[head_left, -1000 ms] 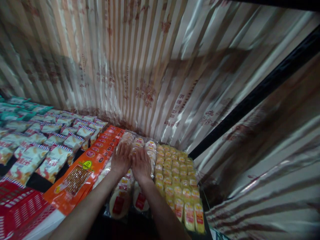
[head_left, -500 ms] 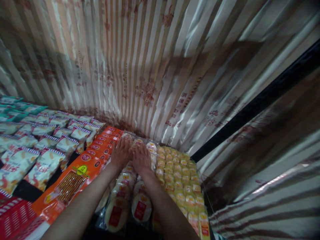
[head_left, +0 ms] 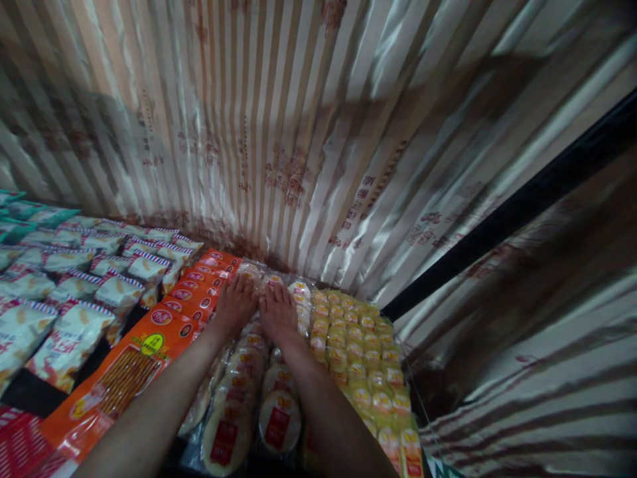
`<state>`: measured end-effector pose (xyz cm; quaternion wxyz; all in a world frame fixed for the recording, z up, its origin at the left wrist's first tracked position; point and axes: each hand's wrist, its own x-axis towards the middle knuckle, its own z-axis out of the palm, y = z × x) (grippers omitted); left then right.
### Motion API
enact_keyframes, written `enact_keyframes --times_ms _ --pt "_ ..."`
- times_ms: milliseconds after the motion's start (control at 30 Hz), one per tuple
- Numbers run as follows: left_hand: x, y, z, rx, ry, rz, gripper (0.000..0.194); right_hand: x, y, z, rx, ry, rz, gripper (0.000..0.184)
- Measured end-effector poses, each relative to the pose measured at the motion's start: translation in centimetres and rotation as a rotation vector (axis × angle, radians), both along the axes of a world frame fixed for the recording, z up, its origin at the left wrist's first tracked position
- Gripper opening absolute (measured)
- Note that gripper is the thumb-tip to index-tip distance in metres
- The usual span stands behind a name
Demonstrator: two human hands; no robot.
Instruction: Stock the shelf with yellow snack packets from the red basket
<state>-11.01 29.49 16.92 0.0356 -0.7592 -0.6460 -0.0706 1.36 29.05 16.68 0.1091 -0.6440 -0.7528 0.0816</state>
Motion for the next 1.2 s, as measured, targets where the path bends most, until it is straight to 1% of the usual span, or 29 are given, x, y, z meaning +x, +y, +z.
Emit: enact_keyframes --times_ms 200,333,433,533,733,833,933,1033,1133,1200 --pt "0.0 0.0 0.0 0.014 -0.021 -0.002 0.048 0.0 -0.1 -0.1 0.038 -0.009 0.011 0.048" --pt "0.2 -0.7 0.7 0.058 -0.061 0.027 0.048 0.2 -0.3 -0.1 0.082 -0.020 0.014 0.048" --pt "0.5 -1.5 1.3 0.075 -0.086 0.029 0.048 0.2 -0.9 0.2 0.112 -0.010 0.024 0.048" --pt "0.7 -2.3 1.6 0.083 -0.100 0.028 0.047 0.1 -1.7 0.6 0.118 -0.013 0.023 0.047" --pt "1.2 -4.3 1.3 0.042 -0.105 0.021 0.047 0.0 -3.7 0.9 0.074 -0.034 0.022 0.046" --pt "1.4 -5.3 1.4 0.029 -0.120 0.039 0.050 0.1 -4.9 1.3 0.080 -0.027 0.025 0.047" --pt "1.7 -6.4 1.8 0.045 -0.136 0.022 0.051 0.3 -6.1 2.0 0.086 -0.027 0.011 0.048" --pt "2.0 -7.8 2.1 0.061 -0.150 0.001 0.049 0.4 -7.5 2.8 0.057 -0.037 -0.003 0.048" --pt "2.1 -9.6 2.1 0.121 -0.156 0.014 0.048 0.4 -9.0 3.4 0.061 -0.051 0.015 0.048" --pt "2.0 -11.0 1.9 0.159 -0.148 0.029 0.047 0.3 -10.1 3.4 0.071 -0.044 0.032 0.047"
